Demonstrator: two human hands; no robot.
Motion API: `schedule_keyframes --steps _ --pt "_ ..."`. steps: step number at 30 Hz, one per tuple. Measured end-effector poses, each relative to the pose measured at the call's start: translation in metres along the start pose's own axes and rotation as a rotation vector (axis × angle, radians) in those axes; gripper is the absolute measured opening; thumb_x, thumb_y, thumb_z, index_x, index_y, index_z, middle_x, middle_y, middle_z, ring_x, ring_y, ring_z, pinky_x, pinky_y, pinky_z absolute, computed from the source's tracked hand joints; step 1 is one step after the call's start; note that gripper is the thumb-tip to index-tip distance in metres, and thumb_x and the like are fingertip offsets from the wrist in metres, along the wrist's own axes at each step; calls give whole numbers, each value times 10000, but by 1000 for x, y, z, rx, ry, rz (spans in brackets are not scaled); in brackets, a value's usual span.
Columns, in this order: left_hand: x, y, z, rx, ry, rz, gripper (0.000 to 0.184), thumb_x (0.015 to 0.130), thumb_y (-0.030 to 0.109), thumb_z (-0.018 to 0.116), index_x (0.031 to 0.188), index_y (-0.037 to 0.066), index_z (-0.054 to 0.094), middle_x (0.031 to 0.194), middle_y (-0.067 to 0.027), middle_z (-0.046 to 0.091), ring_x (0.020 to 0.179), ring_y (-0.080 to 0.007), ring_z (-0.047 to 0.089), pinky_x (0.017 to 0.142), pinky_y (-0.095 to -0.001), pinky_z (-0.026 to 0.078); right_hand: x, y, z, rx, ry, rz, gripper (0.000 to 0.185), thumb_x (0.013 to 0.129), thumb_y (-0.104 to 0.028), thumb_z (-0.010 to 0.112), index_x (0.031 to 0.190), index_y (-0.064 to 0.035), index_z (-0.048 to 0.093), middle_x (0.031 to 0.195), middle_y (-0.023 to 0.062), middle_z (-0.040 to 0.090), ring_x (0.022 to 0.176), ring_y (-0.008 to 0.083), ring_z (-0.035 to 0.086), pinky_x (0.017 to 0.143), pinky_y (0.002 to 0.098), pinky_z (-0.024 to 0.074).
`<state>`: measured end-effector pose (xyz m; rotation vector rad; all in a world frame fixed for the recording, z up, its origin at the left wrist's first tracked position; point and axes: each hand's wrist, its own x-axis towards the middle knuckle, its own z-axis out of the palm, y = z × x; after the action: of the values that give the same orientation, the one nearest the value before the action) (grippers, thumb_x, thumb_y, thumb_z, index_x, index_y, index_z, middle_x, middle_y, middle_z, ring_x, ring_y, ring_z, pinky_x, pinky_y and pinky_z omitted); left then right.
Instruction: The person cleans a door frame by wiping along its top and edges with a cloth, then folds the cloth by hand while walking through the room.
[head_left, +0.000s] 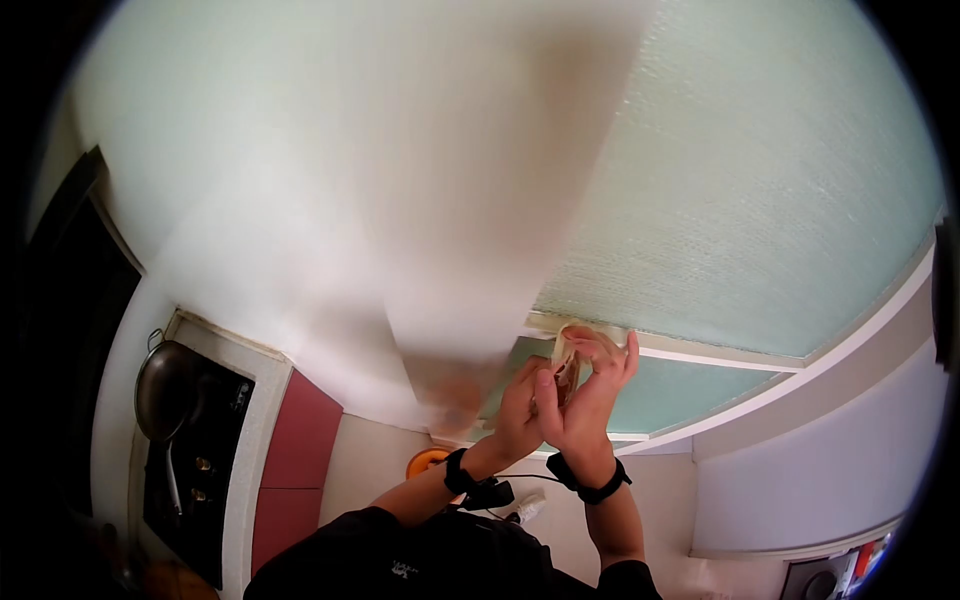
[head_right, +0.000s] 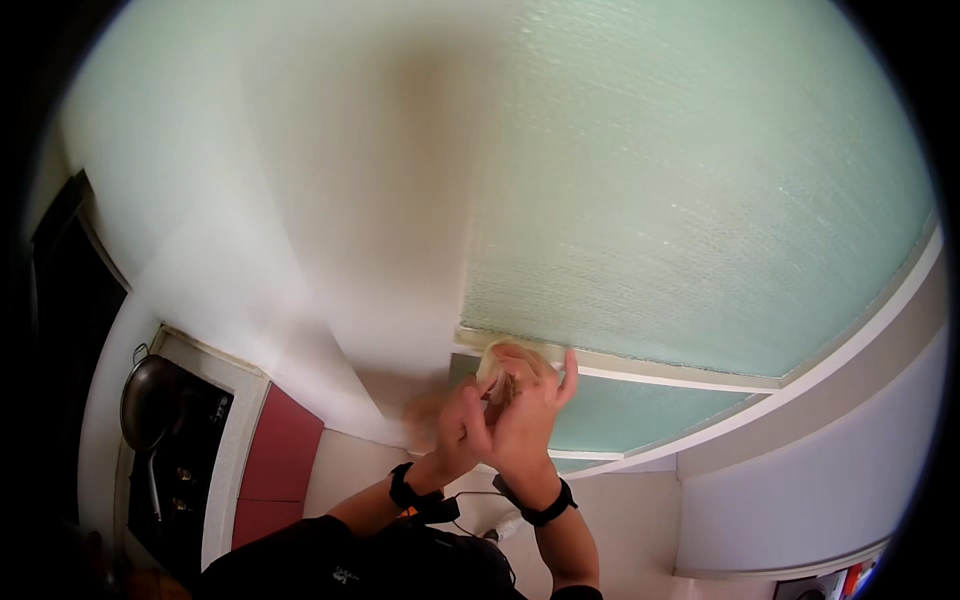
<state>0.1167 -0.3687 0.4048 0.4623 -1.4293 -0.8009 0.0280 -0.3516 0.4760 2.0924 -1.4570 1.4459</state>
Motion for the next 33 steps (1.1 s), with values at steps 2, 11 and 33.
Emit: schedule_keyframes --steps 2,11,33 --pt "1 -1 13 -2 -25 -3 379 898 61 596 1266 -23 563 976 -134 562 840 -248 572 713 -327 477 -1 8 -10 -4 -5 -7 466 779 -194 698 1150 -31 470 1198 122 597 1169 290 490 1148 582 103" --pt "2 -3 74 -73 -89 -38 464 892 105 607 1341 3 544 998 -129 546 858 -248 566 722 -335 470 -4 50 -54 -76 6 -21 495 777 -216 717 1169 -46 466 1175 115 588 1156 302 503 1142 565 144" --pt "-14 11 11 -98 34 -202 380 919 -4 604 1292 -7 528 854 -80 553 751 -149 557 659 -257 456 -12 18 -15 -70 62 -2 411 804 -168 646 1160 -29 495 1238 188 581 1153 359 542 1060 552 290"
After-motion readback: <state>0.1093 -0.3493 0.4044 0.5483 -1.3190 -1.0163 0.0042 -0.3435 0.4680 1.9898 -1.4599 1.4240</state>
